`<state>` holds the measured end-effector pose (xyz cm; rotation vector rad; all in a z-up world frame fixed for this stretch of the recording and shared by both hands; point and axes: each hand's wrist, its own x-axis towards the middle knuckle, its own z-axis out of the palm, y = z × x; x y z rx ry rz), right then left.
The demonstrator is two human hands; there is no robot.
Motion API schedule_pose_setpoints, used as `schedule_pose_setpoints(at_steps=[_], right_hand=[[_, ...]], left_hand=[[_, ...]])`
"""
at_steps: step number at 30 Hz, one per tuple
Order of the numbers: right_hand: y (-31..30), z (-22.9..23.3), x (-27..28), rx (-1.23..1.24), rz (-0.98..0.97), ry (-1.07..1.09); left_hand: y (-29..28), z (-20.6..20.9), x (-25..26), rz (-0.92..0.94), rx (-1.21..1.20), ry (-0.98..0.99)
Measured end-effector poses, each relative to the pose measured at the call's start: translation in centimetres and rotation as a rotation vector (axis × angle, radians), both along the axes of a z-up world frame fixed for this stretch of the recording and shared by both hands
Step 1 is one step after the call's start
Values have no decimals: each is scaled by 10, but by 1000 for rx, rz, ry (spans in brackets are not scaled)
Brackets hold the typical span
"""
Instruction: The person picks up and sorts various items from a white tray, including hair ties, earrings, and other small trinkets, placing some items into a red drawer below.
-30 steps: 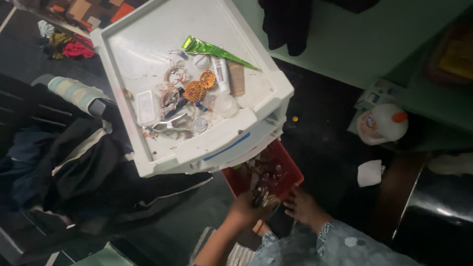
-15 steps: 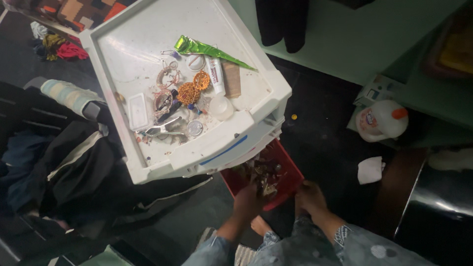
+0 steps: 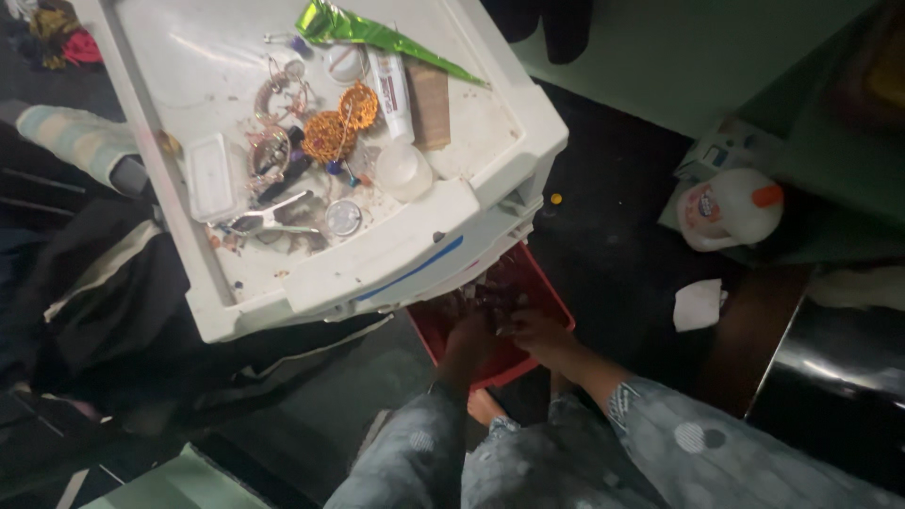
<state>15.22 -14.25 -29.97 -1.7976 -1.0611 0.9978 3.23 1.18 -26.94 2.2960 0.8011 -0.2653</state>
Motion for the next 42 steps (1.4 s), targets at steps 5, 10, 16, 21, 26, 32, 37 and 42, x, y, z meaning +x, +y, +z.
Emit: schedule_pose_setpoints(at_steps=[5, 10, 16, 21, 26, 32, 37, 42], right_hand=[[19, 21, -2, -437, -360, 877], [27, 51, -3, -409, -413, 979], [25, 44, 1, -275, -401, 1087], [12, 39, -1, 9, -96, 905], [17, 58, -4, -295, -469, 1075], [-3, 38, 8, 48, -35, 636], [-12, 32, 11, -148, -390, 922], [-26, 14, 18, -37, -332, 946]], left_hand=[[-14, -2, -3, 94, -151, -269], [-10, -21, -6, 234, -373, 17], [8, -80, -24, -466, 370, 78], [22, -86, -26, -418, 510, -110], [22, -88, -37, 401, -370, 22], [46, -80, -45, -223, 196, 3], [51, -69, -42, -245, 210, 199], [50, -54, -36, -316, 219, 142]])
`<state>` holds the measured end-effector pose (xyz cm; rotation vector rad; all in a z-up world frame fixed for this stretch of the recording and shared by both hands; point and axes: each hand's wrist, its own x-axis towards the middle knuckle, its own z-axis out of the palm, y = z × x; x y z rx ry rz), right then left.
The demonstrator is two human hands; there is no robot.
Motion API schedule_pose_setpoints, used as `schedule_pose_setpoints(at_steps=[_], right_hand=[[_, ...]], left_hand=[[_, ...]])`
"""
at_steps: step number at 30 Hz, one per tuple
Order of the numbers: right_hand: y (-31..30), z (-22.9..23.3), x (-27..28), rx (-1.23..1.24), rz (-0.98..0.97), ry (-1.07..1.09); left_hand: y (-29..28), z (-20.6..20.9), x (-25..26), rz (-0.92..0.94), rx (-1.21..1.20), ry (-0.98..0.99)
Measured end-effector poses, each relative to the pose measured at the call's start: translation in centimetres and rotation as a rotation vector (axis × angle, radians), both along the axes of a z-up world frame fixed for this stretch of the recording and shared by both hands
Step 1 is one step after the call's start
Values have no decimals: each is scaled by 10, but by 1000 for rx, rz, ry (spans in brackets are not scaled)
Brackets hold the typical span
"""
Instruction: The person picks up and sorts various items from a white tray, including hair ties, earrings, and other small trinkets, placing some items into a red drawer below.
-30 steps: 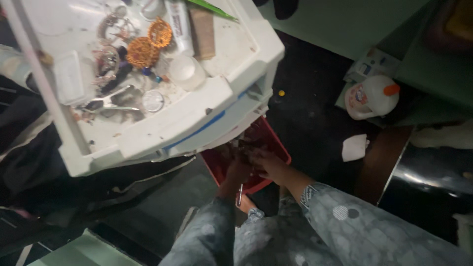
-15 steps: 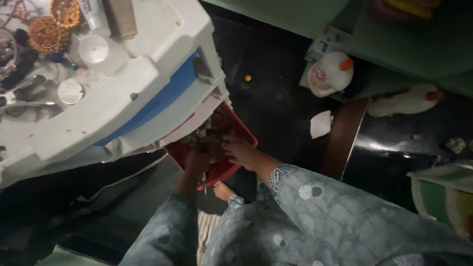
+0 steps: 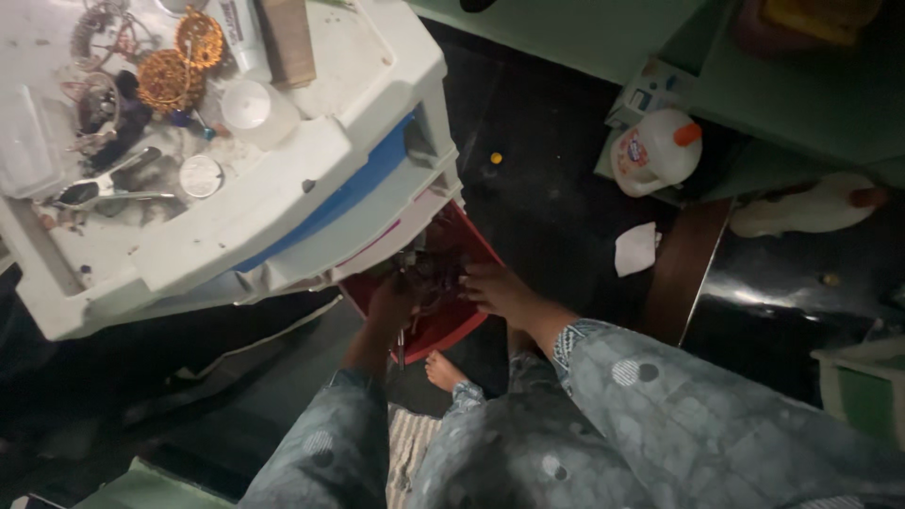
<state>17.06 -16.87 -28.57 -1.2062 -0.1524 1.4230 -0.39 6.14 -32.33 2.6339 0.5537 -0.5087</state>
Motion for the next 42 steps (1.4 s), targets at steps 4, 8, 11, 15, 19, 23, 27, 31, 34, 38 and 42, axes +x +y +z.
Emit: schedule_pose_setpoints(at_steps=[4, 8, 11, 15, 19, 23, 27, 31, 34, 38, 42], right_hand=[[-5, -9, 1, -78, -214, 70], [12, 12, 7, -479, -115, -230], [13, 28, 9, -463, -131, -283], [27, 38, 10, -551, 12, -299], [26, 30, 4, -451, -120, -127], [30, 25, -4, -429, -15, -292], [38, 35, -20, 144, 220, -800], [37, 27, -34, 262, 522, -661], [25, 3, -28, 49, 515, -1051], [23, 14, 0, -519, 522, -1033], [30, 48, 25, -697, 522, -1012]], left_hand=[[4, 13, -3, 99, -36, -141], [9, 11, -11, 166, -127, -434], [3, 4, -15, 729, -552, -419], [11, 3, -33, 1001, -919, -353], [15, 11, -40, 975, -1175, -420], [7, 28, -55, 828, -1025, 97], [-37, 79, -37, 472, -784, 189], [-56, 109, -32, 559, -950, 153], [-57, 75, -42, 593, -866, -11], [-45, 43, -63, 761, -602, -360], [-31, 54, -59, 911, -367, -182]])
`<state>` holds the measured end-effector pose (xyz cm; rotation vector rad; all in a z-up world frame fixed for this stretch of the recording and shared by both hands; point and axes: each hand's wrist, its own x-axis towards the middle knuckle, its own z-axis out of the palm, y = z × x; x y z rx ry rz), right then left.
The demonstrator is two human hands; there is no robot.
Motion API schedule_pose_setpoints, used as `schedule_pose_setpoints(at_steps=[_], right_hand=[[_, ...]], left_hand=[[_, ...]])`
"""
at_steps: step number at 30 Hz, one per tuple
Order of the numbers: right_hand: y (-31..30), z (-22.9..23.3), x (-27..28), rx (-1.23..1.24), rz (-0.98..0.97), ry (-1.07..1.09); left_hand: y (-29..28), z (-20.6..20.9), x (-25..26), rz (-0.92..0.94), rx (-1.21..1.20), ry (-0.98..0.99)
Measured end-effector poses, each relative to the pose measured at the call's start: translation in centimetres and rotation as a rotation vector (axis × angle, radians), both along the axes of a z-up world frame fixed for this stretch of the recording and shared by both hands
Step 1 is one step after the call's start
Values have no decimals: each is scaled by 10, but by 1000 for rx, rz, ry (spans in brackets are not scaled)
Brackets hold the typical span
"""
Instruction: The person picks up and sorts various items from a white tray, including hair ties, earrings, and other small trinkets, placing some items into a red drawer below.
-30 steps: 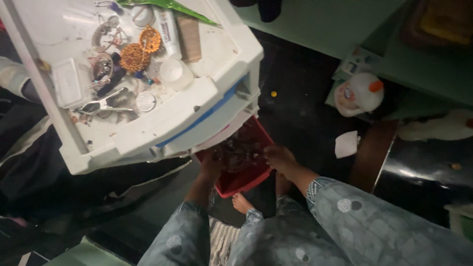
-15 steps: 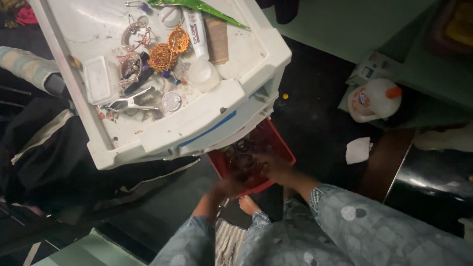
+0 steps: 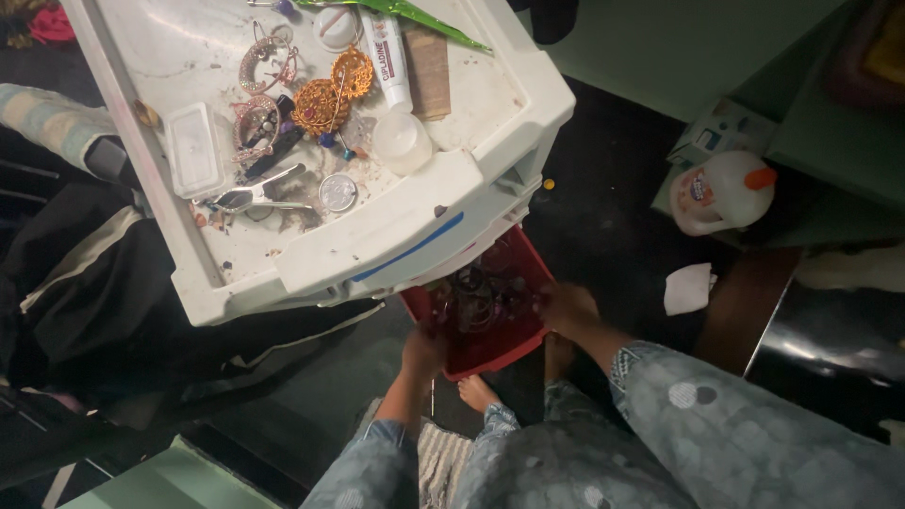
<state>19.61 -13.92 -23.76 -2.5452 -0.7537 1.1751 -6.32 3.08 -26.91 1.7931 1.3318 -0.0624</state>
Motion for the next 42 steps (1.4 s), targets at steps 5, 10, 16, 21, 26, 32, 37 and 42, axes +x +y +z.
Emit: schedule_pose_setpoints(at_steps=[5, 10, 16, 21, 26, 32, 37, 42], right_hand=[[5, 35, 4, 3, -141, 57], [7, 47, 0, -17, -178, 49], [11, 65, 4, 12, -140, -8], [18, 77, 7, 8, -219, -33], [17, 64, 5, 199, -212, -2], [17, 42, -1, -7, -84, -100], [-24, 30, -37, 88, -625, -203], [-38, -4, -83, 357, -1084, 953]], left_hand=[[5, -6, 24, -242, -24, -147], [-9, -33, 37, -331, -39, 37], [-28, -19, 51, -417, -46, -36], [-27, 32, 62, -231, -78, -256], [-11, 52, 63, 121, -518, -460], [8, 35, 40, 287, -402, -569], [-8, 32, -3, 367, -185, -415], [-42, 76, -24, 685, -656, -714]])
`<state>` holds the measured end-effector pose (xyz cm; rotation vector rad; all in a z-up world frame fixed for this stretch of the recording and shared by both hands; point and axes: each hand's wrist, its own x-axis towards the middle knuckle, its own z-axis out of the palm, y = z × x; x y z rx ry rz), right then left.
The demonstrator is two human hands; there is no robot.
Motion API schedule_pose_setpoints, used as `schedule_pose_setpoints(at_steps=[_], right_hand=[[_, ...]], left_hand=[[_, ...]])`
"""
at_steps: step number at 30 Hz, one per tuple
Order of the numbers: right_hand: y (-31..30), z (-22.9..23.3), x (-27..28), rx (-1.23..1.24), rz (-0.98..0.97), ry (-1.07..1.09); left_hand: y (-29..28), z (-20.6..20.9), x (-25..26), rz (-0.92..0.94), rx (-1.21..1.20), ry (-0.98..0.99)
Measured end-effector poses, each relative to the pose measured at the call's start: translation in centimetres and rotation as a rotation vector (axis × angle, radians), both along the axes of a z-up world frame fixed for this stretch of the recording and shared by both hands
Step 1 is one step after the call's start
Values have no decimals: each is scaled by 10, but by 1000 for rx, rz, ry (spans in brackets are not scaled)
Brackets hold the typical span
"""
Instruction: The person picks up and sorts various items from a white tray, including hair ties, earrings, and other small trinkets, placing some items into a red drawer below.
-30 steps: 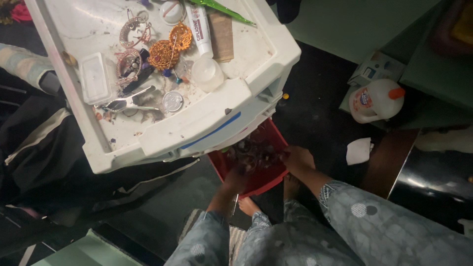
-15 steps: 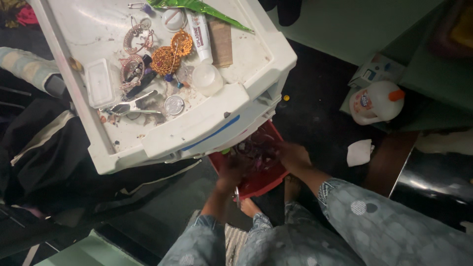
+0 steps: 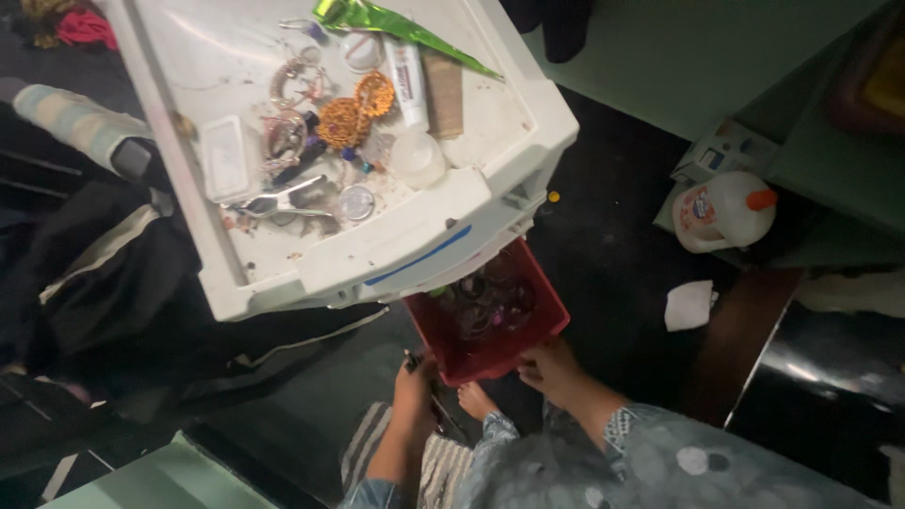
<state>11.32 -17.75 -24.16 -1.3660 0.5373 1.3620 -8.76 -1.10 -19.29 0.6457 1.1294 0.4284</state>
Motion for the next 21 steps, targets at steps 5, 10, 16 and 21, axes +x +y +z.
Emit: schedule_pose_setpoints(at_steps=[5, 10, 16, 21], right_hand=[[38, -39, 2, 141, -20, 40], [103, -66, 36, 142, -120, 81], [155, -70, 67, 421, -30, 107], [129, -21, 79, 540, 725, -729]], left_hand=[[-6, 72, 18, 62, -205, 162], [-5, 123, 33, 27, -132, 11], [-5, 184, 35, 68, -171, -143], [-10, 241, 37, 61, -215, -101]])
